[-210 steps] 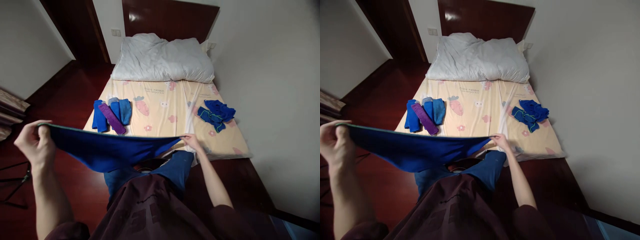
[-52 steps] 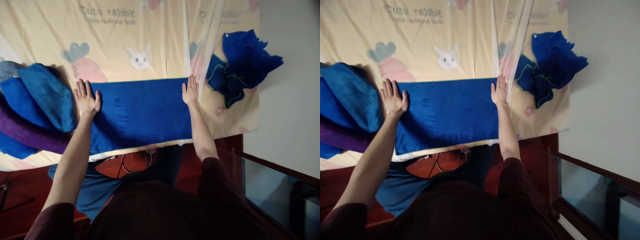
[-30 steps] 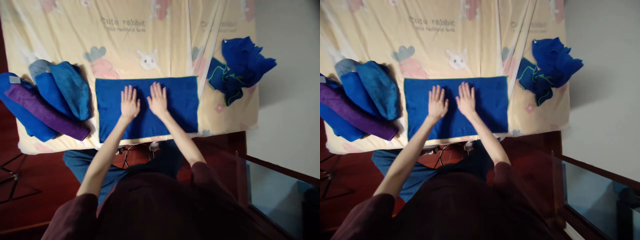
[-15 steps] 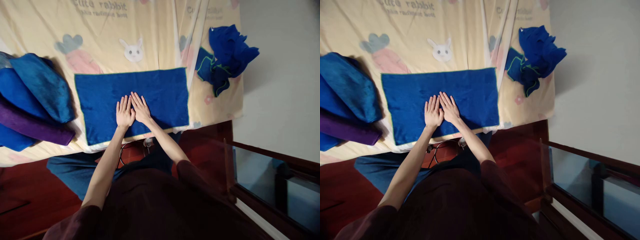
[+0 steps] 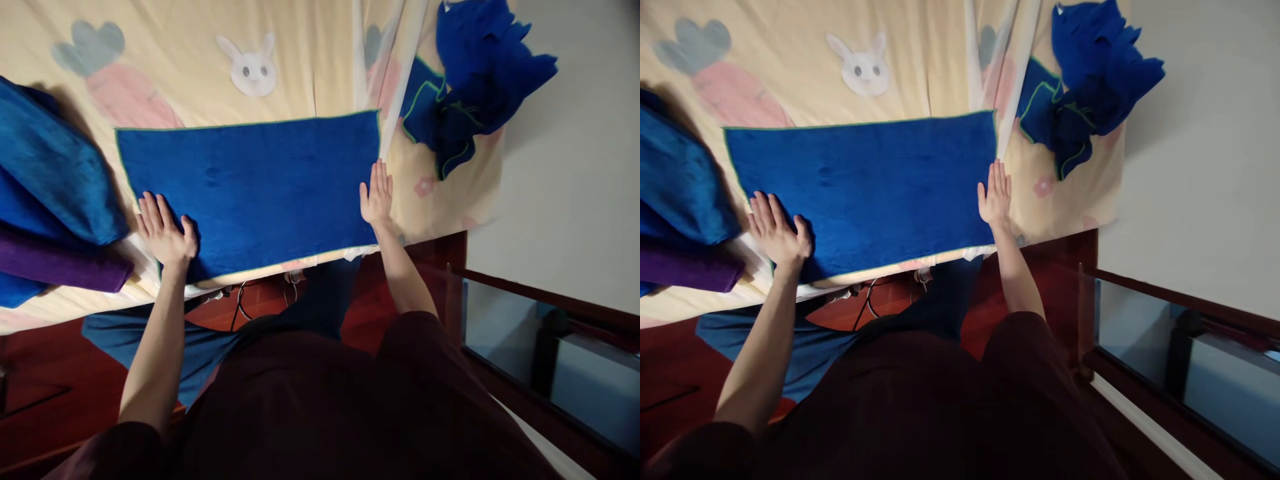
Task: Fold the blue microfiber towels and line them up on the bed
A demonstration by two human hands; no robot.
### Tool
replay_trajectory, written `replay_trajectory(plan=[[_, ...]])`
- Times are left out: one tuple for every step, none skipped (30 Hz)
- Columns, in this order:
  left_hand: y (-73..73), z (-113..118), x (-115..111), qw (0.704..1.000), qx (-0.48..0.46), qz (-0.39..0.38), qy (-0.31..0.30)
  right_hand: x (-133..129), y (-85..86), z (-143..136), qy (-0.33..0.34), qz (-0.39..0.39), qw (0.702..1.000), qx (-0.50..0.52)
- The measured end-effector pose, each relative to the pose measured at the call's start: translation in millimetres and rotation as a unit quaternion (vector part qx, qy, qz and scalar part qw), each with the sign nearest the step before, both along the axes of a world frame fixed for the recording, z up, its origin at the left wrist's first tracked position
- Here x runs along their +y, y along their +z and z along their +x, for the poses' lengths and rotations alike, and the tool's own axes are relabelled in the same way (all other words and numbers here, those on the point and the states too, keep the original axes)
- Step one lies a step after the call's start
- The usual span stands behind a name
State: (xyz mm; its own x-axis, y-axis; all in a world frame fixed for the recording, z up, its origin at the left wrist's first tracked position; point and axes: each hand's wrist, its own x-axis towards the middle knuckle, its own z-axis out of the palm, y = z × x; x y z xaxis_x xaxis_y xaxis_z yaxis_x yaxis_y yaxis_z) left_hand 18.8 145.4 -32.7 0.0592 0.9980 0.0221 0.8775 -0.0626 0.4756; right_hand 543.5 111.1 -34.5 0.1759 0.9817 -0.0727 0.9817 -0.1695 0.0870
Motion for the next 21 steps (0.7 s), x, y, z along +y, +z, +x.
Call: replay_trajectory(plan=[[-1.6,0,0,1.000,-0.002,-0.001,0.001,-1,-0.9,-2,0.002,0.006,1.000,-0.001],[-2.9,-1,0,1.000,0.001,0.000,0.002,-1,-0.8,-2,0.003,0.006,1.000,-0.001],[-3.6,-2,0,1.000,0.006,0.002,0.003,-2,0.5,-2,0.003,0.002,1.000,0.001],[-3.4,-4,0,1.000,0.013,0.004,0.005,-1,3.2,-2,0.001,-0.006,1.000,0.007],[-2.1,-5,0,1.000,0.017,0.003,0.007,0,7.3,-3,-0.004,-0.015,1.000,0.016],[0.5,-6,0,1.000,0.018,0.002,0.009,2,12.6,-5,-0.014,-0.023,0.999,0.030],[4.3,-5,0,1.000,0.017,0.000,0.012,5,19.1,-11,-0.028,-0.029,0.998,0.045],[9.2,-2,-1,1.000,0.016,0.000,0.016,8,26.3,-20,-0.044,-0.028,0.997,0.061],[14.7,4,-3,1.000,0.014,0.004,0.019,11,33.7,-35,-0.056,-0.020,0.995,0.074],[20.1,13,-7,1.000,0.012,0.010,0.017,12,40.7,-55,-0.061,-0.004,0.994,0.086],[24.6,24,-12,1.000,0.011,0.020,0.010,11,46.6,-79,-0.055,0.017,0.993,0.099],[27.7,38,-19,0.999,0.008,0.030,-0.006,8,50.7,-108,-0.034,0.042,0.992,0.113],[29.0,54,-27,0.999,0.004,0.038,-0.031,1,52.6,-139,-0.009,0.061,0.989,0.135],[28.3,70,-37,0.997,-0.001,0.042,-0.061,-7,52.2,-171,0.029,0.067,0.984,0.164],[25.8,85,-48,0.995,-0.007,0.043,-0.090,-18,49.7,-201,0.069,0.060,0.977,0.192],[22.1,99,-59,0.992,-0.011,0.038,-0.119,-29,45.4,-228,0.102,0.046,0.970,0.216],[17.6,110,-69,0.990,-0.014,0.031,-0.138,-39,40.2,-251,0.124,0.029,0.964,0.235],[13.1,118,-78,0.988,-0.014,0.024,-0.149,-48,34.8,-268,0.131,0.013,0.960,0.249],[9.0,124,-85,0.988,-0.014,0.019,-0.155,-54,29.9,-280,0.131,0.001,0.957,0.259],[5.9,126,-89,0.988,-0.012,0.018,-0.155,-58,26.1,-287,0.128,-0.007,0.956,0.265],[3.8,127,-92,0.988,-0.012,0.018,-0.155,-60,23.6,-288,0.128,-0.011,0.955,0.267]])
